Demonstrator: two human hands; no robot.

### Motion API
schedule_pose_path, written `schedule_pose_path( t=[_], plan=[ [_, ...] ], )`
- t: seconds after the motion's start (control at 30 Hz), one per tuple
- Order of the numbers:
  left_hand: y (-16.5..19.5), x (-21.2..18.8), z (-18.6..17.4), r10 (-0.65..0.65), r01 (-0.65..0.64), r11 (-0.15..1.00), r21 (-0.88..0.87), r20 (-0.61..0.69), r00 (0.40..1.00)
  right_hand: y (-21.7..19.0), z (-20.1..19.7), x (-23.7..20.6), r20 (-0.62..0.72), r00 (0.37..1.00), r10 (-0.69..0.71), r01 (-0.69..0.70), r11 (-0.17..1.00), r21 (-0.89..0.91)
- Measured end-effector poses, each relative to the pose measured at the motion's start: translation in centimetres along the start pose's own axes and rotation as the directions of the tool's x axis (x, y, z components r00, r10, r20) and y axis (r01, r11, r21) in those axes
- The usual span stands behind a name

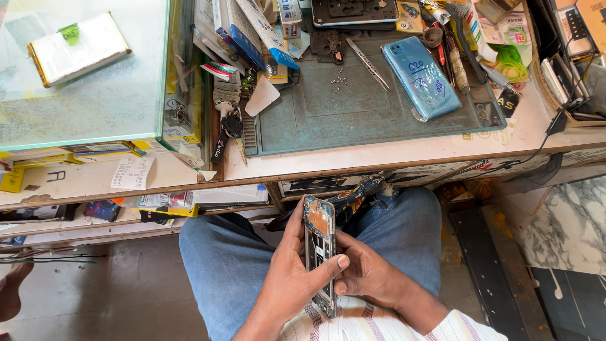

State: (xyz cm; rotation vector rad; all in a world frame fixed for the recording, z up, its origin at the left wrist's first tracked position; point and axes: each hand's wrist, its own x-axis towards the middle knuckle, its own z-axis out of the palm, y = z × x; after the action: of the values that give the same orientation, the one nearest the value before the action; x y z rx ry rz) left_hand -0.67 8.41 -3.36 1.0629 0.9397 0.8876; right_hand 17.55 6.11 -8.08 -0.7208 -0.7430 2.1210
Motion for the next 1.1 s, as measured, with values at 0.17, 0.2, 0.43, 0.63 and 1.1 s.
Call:
schedule_pose_path(
  t=[0.17, 0.2, 0.43, 0.63, 1.1],
  plan=[
    [-0.6, 0.0, -1.1, -0.069, 0.074, 0.981, -0.180, 0.035, 0.997, -1.7, 0.2, -0.1, -0.093, 0.995, -0.024, -0.026, 0.863, -0.504],
    [-0.7, 0.1, -1.3, -0.098, 0.109, 0.963, -0.247, 0.054, 0.994, -2.2, 0.2, -0.1, -0.110, 0.991, -0.072, -0.012, 0.783, -0.622],
    [-0.2, -0.5, -2.3, -0.094, 0.216, 0.901, -0.375, 0.318, 0.944, -6.2, 0.6, 0.7, 0.051, 0.787, -0.615, 0.209, 0.188, -0.960],
    [-1.0, -0.5, -1.5, -0.164, 0.284, 0.902, -0.325, 0.352, 0.922, -7.0, -0.8, 1.7, 0.118, 0.856, -0.503, 0.326, 0.350, -0.878],
    [-1.7, -0.5, -0.9, -0.216, 0.315, 0.908, -0.276, 0.335, 0.917, -4.3, -4.0, 0.9, 0.048, 0.836, -0.547, 0.451, 0.634, -0.628]
  ],
)
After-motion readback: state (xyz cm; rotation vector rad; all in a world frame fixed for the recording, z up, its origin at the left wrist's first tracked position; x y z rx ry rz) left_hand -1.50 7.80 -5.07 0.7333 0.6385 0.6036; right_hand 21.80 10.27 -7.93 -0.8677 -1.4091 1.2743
